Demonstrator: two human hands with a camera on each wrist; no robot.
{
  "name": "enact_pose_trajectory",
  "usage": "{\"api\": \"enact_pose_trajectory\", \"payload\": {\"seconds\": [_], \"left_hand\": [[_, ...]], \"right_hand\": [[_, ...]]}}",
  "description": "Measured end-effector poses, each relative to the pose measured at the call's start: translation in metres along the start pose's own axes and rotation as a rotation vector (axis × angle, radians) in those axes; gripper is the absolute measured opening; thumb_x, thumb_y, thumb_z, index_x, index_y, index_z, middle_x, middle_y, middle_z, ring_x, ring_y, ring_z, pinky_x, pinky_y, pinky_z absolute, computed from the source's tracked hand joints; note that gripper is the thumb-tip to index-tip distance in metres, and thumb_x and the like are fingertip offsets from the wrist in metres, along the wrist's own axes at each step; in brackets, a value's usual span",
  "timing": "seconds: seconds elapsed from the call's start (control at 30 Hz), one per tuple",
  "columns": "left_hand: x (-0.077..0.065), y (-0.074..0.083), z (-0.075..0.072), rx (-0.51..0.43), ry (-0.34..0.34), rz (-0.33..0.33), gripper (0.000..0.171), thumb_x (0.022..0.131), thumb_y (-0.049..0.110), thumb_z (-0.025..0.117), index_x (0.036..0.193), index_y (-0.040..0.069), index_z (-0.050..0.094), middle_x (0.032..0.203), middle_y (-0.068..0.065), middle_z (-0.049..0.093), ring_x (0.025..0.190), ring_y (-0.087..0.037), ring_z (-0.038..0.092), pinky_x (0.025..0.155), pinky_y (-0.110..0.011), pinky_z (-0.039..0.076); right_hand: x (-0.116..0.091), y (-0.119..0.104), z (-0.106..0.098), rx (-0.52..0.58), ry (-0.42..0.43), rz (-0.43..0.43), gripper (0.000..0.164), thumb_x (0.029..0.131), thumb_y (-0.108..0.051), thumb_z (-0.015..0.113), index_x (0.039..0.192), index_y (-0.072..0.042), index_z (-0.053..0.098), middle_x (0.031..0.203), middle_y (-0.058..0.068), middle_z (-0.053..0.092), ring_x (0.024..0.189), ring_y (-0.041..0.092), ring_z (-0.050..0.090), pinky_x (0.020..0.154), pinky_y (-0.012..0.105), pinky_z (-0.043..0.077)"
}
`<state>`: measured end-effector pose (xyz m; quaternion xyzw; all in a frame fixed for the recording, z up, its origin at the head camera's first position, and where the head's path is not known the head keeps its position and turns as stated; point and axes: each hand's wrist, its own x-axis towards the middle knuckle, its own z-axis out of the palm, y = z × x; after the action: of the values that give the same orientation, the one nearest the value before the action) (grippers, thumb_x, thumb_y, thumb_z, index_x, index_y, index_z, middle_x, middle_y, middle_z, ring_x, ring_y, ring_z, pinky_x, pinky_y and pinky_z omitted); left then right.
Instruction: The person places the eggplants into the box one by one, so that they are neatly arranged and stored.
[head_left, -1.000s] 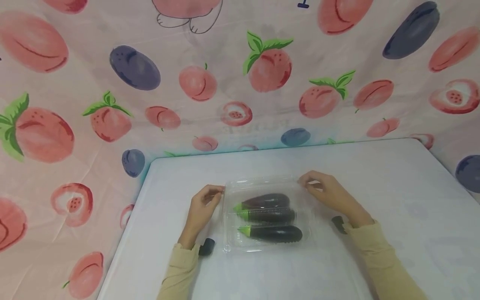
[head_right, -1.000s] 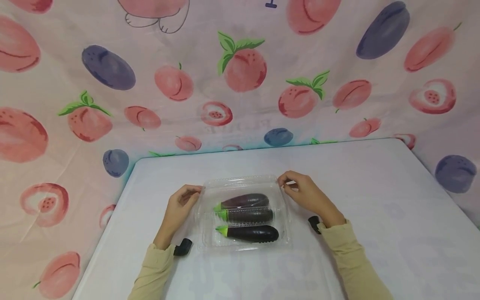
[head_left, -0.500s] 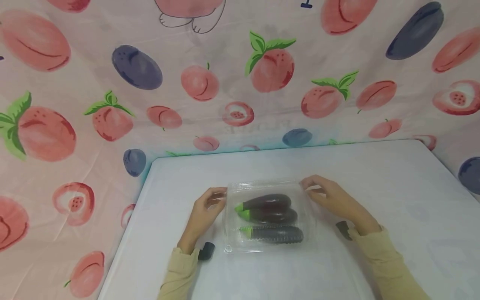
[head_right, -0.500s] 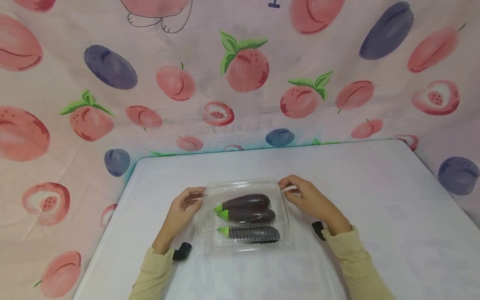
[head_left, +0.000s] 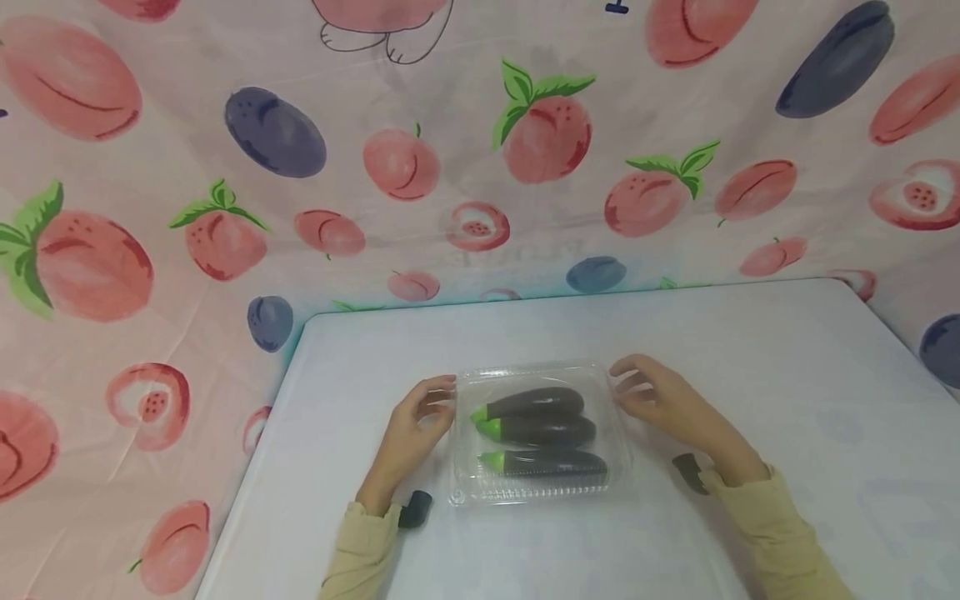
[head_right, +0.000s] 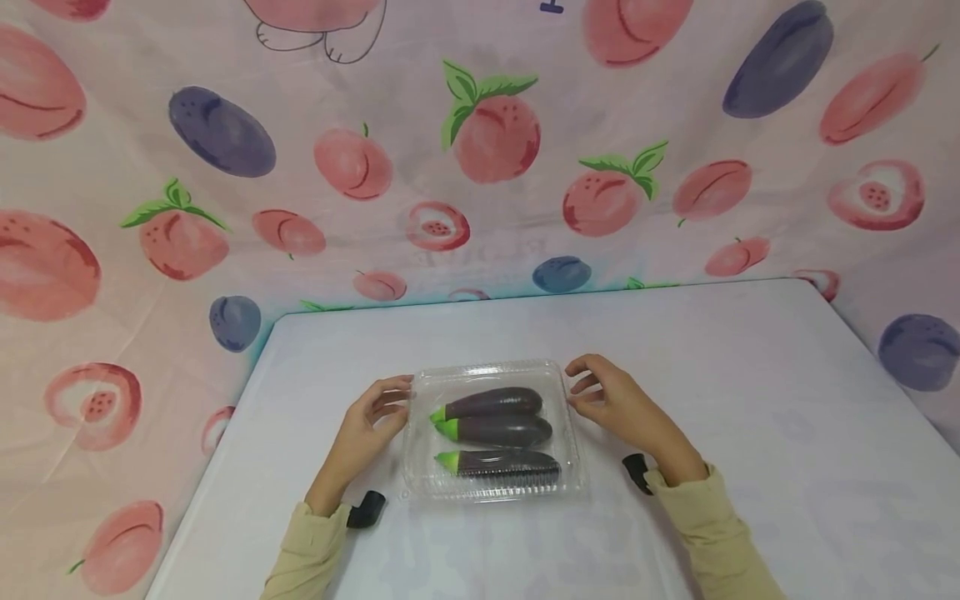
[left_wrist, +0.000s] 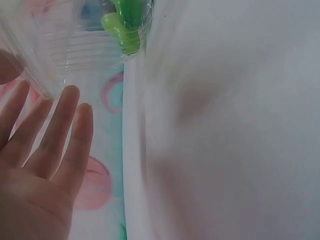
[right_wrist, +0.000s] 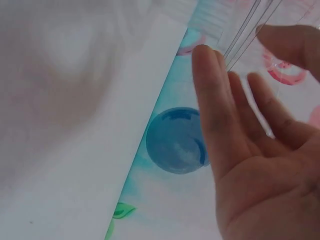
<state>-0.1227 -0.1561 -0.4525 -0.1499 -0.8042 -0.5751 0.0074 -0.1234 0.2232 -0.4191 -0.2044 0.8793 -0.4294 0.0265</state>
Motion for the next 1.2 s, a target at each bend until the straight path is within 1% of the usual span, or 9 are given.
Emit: {"api": "enact_pose_trajectory", "payload": {"seconds": [0.1,0.23,0.3,0.47,0.57,0.67,0.87,1.1,1.2], "left_hand": [[0.000,-0.004,0.001,-0.004,0.011,-0.005,0.039,0.093,-0.003,0.062,0.131,0.003,0.057,0.140,-0.013,0.056,0.125,-0.033,0.058,0.104,-0.050,0.049],[-0.002,-0.005,0.002,0.003,0.030,-0.040,0.041,0.095,0.003,0.064,0.134,0.014,0.058,0.139,-0.006,0.058,0.122,-0.027,0.060,0.104,-0.045,0.050],[-0.003,-0.003,0.003,0.013,0.039,-0.058,0.042,0.095,0.006,0.064,0.135,0.017,0.057,0.138,-0.005,0.059,0.121,-0.026,0.061,0.104,-0.043,0.050],[-0.005,0.004,0.006,0.059,0.059,-0.085,0.043,0.096,0.009,0.062,0.138,0.015,0.054,0.136,-0.013,0.060,0.119,-0.029,0.063,0.101,-0.044,0.053],[-0.006,0.008,0.007,0.084,0.063,-0.106,0.042,0.097,0.010,0.061,0.138,0.014,0.053,0.138,-0.011,0.058,0.119,-0.028,0.063,0.100,-0.044,0.054],[-0.009,0.011,0.006,0.088,0.060,-0.116,0.041,0.097,0.011,0.061,0.137,0.012,0.054,0.140,-0.010,0.056,0.117,-0.027,0.064,0.099,-0.044,0.054],[-0.019,0.014,0.005,0.079,0.041,-0.138,0.043,0.097,0.013,0.062,0.138,0.009,0.052,0.139,-0.012,0.056,0.115,-0.030,0.065,0.097,-0.042,0.056],[-0.033,0.017,0.003,0.031,-0.002,-0.208,0.047,0.096,0.011,0.064,0.141,0.008,0.050,0.134,-0.012,0.059,0.113,-0.029,0.065,0.092,-0.036,0.058],[-0.040,0.021,0.002,0.004,-0.018,-0.275,0.049,0.095,0.011,0.064,0.141,0.008,0.049,0.131,-0.012,0.060,0.107,-0.028,0.067,0.082,-0.032,0.060]], "right_hand": [[-0.001,0.001,0.001,0.002,0.002,0.025,0.033,0.092,-0.002,0.066,0.123,0.004,0.053,0.120,0.021,0.061,0.106,0.039,0.064,0.090,0.048,0.057],[-0.002,0.003,0.004,0.058,-0.024,0.087,0.038,0.094,-0.003,0.063,0.127,0.008,0.051,0.116,0.025,0.064,0.103,0.039,0.066,0.079,0.036,0.061],[-0.001,0.005,0.005,0.107,-0.041,0.119,0.040,0.094,-0.002,0.062,0.130,0.010,0.049,0.115,0.027,0.064,0.101,0.039,0.067,0.073,0.030,0.062],[0.000,0.004,0.006,0.195,-0.072,0.150,0.043,0.093,0.003,0.058,0.133,0.011,0.045,0.113,0.028,0.063,0.098,0.037,0.068,0.070,0.029,0.062],[0.000,0.002,0.005,0.223,-0.083,0.153,0.044,0.093,0.003,0.058,0.134,0.012,0.043,0.113,0.028,0.062,0.098,0.035,0.068,0.069,0.030,0.062],[0.000,0.001,0.005,0.241,-0.083,0.163,0.045,0.093,0.004,0.057,0.135,0.012,0.043,0.113,0.027,0.061,0.098,0.034,0.068,0.069,0.030,0.061],[0.000,0.000,0.006,0.264,-0.076,0.182,0.045,0.093,0.005,0.055,0.135,0.012,0.042,0.114,0.028,0.059,0.098,0.034,0.068,0.068,0.030,0.061],[-0.002,-0.001,0.007,0.258,-0.059,0.182,0.046,0.092,0.004,0.055,0.136,0.012,0.042,0.115,0.029,0.060,0.096,0.032,0.069,0.067,0.029,0.061],[-0.003,-0.002,0.008,0.267,-0.051,0.178,0.046,0.092,0.004,0.055,0.135,0.013,0.042,0.114,0.029,0.060,0.095,0.031,0.069,0.067,0.030,0.061]]}}
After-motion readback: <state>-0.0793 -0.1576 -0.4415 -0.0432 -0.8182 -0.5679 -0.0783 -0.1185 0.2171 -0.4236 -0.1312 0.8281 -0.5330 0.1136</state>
